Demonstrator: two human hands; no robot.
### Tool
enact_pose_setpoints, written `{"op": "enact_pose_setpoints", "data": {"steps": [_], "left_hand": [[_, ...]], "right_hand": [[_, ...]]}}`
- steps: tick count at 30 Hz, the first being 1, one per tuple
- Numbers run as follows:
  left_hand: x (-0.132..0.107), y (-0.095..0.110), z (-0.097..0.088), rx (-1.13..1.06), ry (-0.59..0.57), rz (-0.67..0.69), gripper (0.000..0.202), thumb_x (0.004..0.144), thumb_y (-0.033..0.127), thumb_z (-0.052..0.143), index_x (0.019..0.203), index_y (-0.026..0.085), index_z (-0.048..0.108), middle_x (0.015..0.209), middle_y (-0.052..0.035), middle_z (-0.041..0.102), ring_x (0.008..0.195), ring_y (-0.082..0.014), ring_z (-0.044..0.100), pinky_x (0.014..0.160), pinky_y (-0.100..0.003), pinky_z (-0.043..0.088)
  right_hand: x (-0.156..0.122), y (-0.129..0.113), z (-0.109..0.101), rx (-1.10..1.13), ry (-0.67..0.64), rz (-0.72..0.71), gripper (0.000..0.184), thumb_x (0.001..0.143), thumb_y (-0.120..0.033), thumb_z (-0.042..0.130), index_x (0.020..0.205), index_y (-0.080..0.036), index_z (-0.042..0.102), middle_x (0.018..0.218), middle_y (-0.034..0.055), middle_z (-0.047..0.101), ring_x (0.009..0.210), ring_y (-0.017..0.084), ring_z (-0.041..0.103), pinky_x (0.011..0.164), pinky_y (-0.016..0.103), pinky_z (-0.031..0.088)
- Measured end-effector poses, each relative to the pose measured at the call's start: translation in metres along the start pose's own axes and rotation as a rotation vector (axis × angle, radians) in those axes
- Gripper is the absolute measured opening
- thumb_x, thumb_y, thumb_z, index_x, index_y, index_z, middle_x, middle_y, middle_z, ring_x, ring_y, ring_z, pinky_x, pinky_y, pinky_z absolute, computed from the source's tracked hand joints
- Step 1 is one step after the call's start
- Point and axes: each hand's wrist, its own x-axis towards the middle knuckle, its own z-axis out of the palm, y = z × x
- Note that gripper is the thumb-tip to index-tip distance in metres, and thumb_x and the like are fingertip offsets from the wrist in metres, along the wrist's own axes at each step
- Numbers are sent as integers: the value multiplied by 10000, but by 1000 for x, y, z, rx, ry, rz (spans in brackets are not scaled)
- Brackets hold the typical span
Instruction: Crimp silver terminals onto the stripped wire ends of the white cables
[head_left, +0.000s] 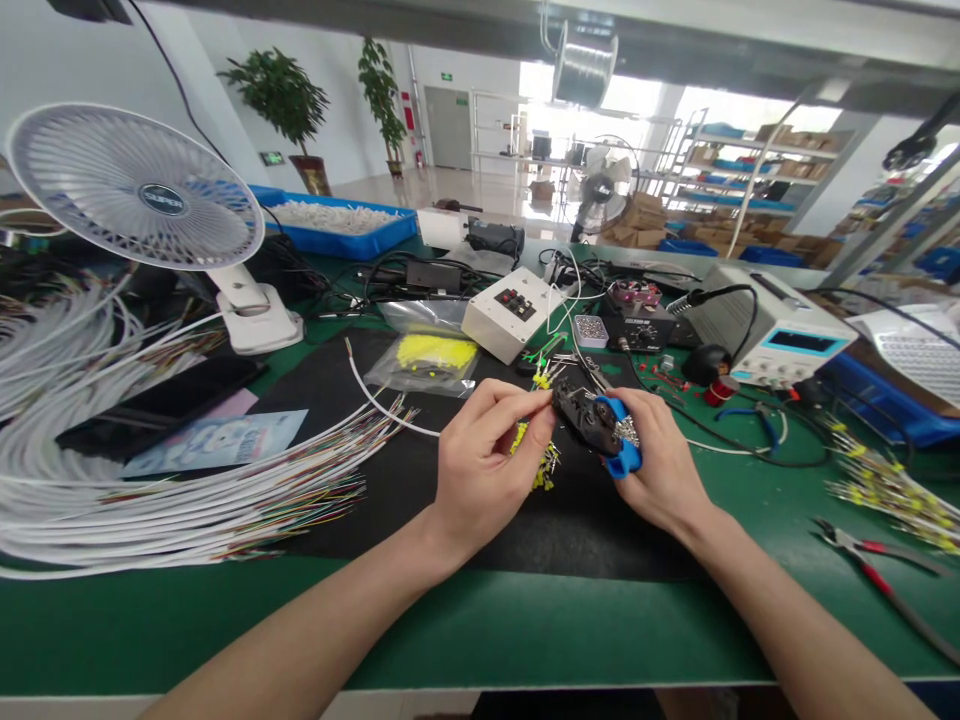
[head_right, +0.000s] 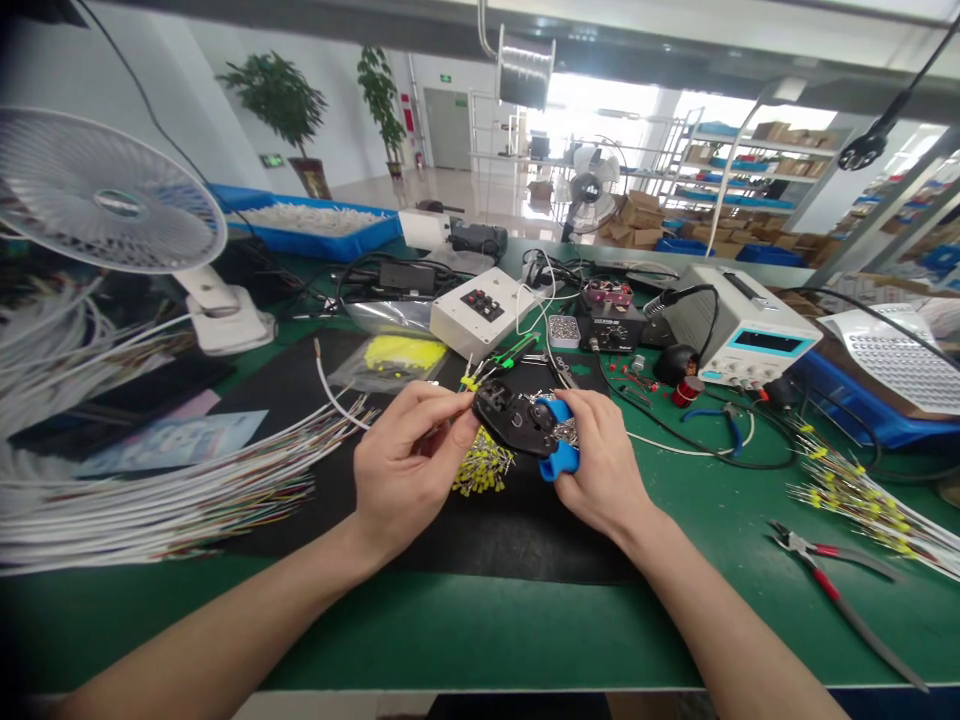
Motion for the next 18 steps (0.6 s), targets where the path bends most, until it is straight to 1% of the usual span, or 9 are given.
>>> {"op": "enact_pose_setpoints", "data": {"steps": [2, 4, 7, 10, 12, 14, 15, 18], "left_hand": [[0, 1, 1, 4, -6, -11, 165, 901, 156, 703, 1053, 194, 752, 904, -36, 653, 679, -98, 540, 578, -236, 426], [1, 2, 1, 15, -9, -24, 154, 904, 160, 700, 1042, 195, 759, 892, -36, 652, 677, -101, 539, 575, -241, 417], [4, 2, 1, 49, 8, -50, 167, 905, 155, 700, 1049, 208, 765, 865, -19, 645, 648, -91, 513, 550, -244, 378], [7, -1, -1, 75, 47, -69, 154, 916, 164, 692, 1046, 208, 762, 859, -11, 640, 654, -93, 510, 566, -252, 378], [8, -1, -1, 92, 65, -52, 146, 923, 168, 684, 1049, 202, 752, 877, -15, 651, 687, -102, 530, 601, -258, 401], [7, -1, -1, 108, 63, -22, 153, 933, 168, 672, 1068, 202, 735, 896, -16, 663, 718, -110, 546, 630, -263, 420], [6, -1, -1, 114, 61, -9, 159, 938, 168, 664, 1081, 204, 724, 903, -15, 666, 730, -113, 555, 641, -264, 427], [2, -5, 1, 139, 81, 6, 190, 947, 170, 647, 1130, 205, 685, 960, -20, 674, 782, -120, 594, 687, -265, 463]], "right_hand": [[-1, 0, -2, 35, -7, -38, 768, 690, -145, 599, 1437, -186, 422, 1431, 170, 514, 1351, 348, 469, 1120, 582, 388], [-2, -1, -1, 81, -24, -57, 778, 714, -135, 594, 1466, -194, 406, 1456, 162, 498, 1376, 335, 451, 1146, 581, 369], [-4, -5, 0, 157, -40, -12, 728, 772, -151, 582, 1477, -220, 411, 1461, 141, 507, 1364, 312, 476, 1138, 544, 403], [-3, -8, -7, 162, 15, 51, 690, 804, -173, 586, 1471, -236, 422, 1453, 130, 520, 1338, 307, 505, 1118, 521, 434], [-2, -8, -21, 80, 73, 66, 710, 789, -170, 610, 1473, -225, 426, 1453, 137, 518, 1341, 318, 500, 1128, 520, 422], [-7, -5, -42, -37, 87, 65, 736, 778, -171, 632, 1483, -221, 426, 1452, 143, 517, 1341, 333, 495, 1135, 530, 412], [-13, -4, -53, -91, 56, 54, 739, 777, -181, 643, 1484, -222, 432, 1445, 145, 524, 1326, 339, 505, 1125, 534, 420], [-43, -2, -80, -219, -131, 6, 725, 775, -266, 704, 1460, -226, 471, 1398, 148, 571, 1273, 366, 537, 1069, 572, 457]]}}
